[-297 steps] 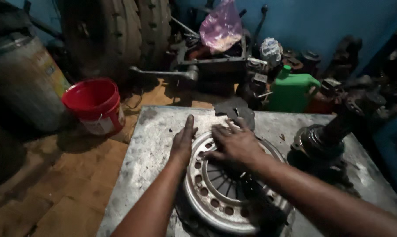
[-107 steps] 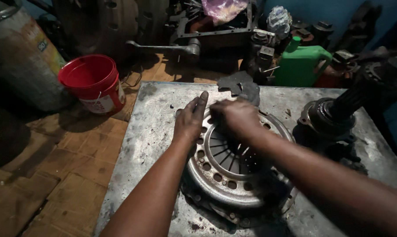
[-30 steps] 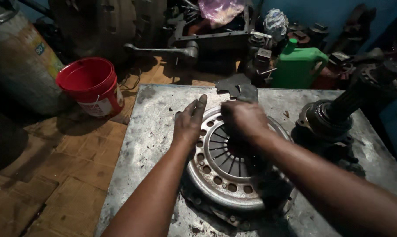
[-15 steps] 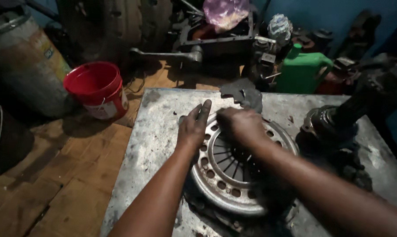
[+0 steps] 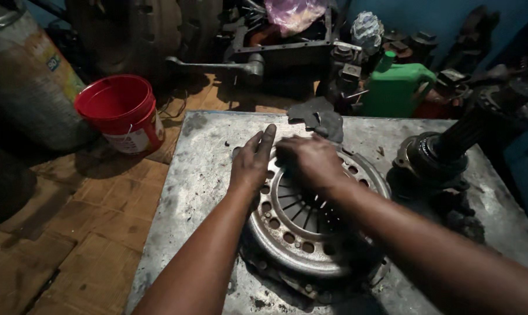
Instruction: The person cleans and inspects a clutch assembly by hand and using small metal scrapers. They rotate the assembly on a metal workbench and remove debris from its surface.
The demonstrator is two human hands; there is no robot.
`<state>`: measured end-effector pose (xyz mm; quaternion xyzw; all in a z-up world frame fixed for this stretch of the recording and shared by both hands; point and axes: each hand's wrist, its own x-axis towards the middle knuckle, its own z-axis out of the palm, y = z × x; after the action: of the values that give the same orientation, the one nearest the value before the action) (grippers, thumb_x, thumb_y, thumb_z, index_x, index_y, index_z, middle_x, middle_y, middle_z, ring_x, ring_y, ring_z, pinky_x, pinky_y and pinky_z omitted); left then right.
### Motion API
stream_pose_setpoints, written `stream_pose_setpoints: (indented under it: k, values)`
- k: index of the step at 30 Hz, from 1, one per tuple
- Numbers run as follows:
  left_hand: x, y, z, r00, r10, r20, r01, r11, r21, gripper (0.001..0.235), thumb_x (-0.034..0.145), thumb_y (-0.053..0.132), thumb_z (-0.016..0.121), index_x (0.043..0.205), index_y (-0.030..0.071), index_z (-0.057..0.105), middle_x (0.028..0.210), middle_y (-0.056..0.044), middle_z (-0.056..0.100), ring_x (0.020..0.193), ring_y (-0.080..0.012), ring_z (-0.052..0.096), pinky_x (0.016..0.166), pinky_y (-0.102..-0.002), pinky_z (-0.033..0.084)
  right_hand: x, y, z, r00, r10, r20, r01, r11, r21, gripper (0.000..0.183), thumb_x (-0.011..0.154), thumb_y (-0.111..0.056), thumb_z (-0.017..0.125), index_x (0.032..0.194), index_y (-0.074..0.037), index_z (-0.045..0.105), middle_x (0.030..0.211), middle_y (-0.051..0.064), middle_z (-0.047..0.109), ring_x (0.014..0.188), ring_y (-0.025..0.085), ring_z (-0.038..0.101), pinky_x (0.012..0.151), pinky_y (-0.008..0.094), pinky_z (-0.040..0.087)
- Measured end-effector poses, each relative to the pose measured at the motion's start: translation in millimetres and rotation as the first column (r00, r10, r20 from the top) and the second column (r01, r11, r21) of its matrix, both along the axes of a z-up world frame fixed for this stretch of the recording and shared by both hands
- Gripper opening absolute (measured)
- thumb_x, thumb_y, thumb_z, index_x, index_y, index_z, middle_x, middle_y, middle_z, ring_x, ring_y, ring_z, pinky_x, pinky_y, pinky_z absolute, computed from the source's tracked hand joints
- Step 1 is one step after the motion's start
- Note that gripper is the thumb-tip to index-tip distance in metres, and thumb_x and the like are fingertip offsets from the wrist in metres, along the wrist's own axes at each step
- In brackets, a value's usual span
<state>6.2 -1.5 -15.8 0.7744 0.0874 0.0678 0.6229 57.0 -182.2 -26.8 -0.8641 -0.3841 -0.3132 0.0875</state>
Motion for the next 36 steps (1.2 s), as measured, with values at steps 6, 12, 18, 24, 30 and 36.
stream_pose_setpoints:
  k: [6,12,18,24,30,36]
  values:
    - [-9.2,-7.4,25.0,0.983,0.001,-0.184,0.004,1.000,0.027,0.115,0.066,0.090,0.038,0.151,0.013,0.048,0.138,-0.025,0.056,0.103,-0.0398,0.078,0.080,-0.046,0.068,13.7,-52.2,20.4,0.733,-0.553,-0.397,0.410,0.824,-0.390,0.038,0.109,-0.030,0.054,0.091,-0.015,0.083,0.080,0.014,0.079,0.065,0.026,0.072,0.111,0.042,0.046]
    - [5.3,0.2,1.5,0.999,0.000,0.034,-0.005,0.988,0.156,0.114,0.079,0.095,0.038,0.147,0.005,0.057,0.136,-0.026,0.067,0.121,-0.0371,0.066,0.102,-0.044,0.050,15.0,26.3,-23.9,0.896,-0.299,-0.329,0.261,0.953,-0.156,0.024,0.100,-0.011,0.054,0.110,-0.013,0.076,0.097,0.013,0.077,0.081,0.026,0.075,0.083,0.044,0.061]
    - [5.7,-0.4,0.8,0.998,0.007,-0.063,-0.004,0.999,0.054,0.114,0.070,0.092,0.042,0.143,0.007,0.057,0.137,-0.024,0.062,0.115,-0.0377,0.071,0.092,-0.044,0.062,-6.6,10.1,15.0,0.942,-0.187,-0.280,0.193,0.981,-0.004,0.042,0.081,-0.021,0.068,0.122,-0.020,0.071,0.107,0.011,0.076,0.083,0.031,0.075,0.076,0.046,0.061]
    - [-4.7,-5.0,19.5,0.994,-0.001,-0.107,0.005,0.999,0.041,0.111,0.071,0.089,0.043,0.147,0.008,0.053,0.126,-0.022,0.070,0.082,-0.0334,0.081,0.062,-0.040,0.065,-2.2,1.3,33.0,0.820,-0.384,-0.423,0.333,0.923,-0.193,0.024,0.092,-0.029,0.066,0.112,-0.023,0.077,0.096,0.012,0.078,0.084,0.032,0.076,0.075,0.047,0.059]
    - [-14.9,-6.9,34.8,0.994,-0.018,-0.109,0.011,0.998,-0.058,0.105,0.067,0.089,0.047,0.142,0.016,0.060,0.119,-0.014,0.076,0.072,-0.0243,0.073,0.049,-0.039,0.059,-2.4,18.6,30.2,0.811,-0.299,-0.504,0.249,0.954,-0.167,0.023,0.086,-0.037,0.070,0.098,-0.019,0.077,0.092,0.015,0.076,0.084,0.036,0.073,0.071,0.050,0.058]
    - [-7.5,-4.6,23.7,0.993,-0.001,-0.116,0.007,0.999,0.049,0.114,0.067,0.095,0.040,0.149,0.018,0.057,0.121,-0.017,0.075,0.074,-0.0243,0.075,0.054,-0.035,0.062,-9.7,26.5,43.3,0.787,-0.322,-0.526,0.274,0.947,-0.169,0.020,0.090,-0.027,0.065,0.106,-0.021,0.076,0.096,0.015,0.076,0.082,0.034,0.074,0.074,0.049,0.058]
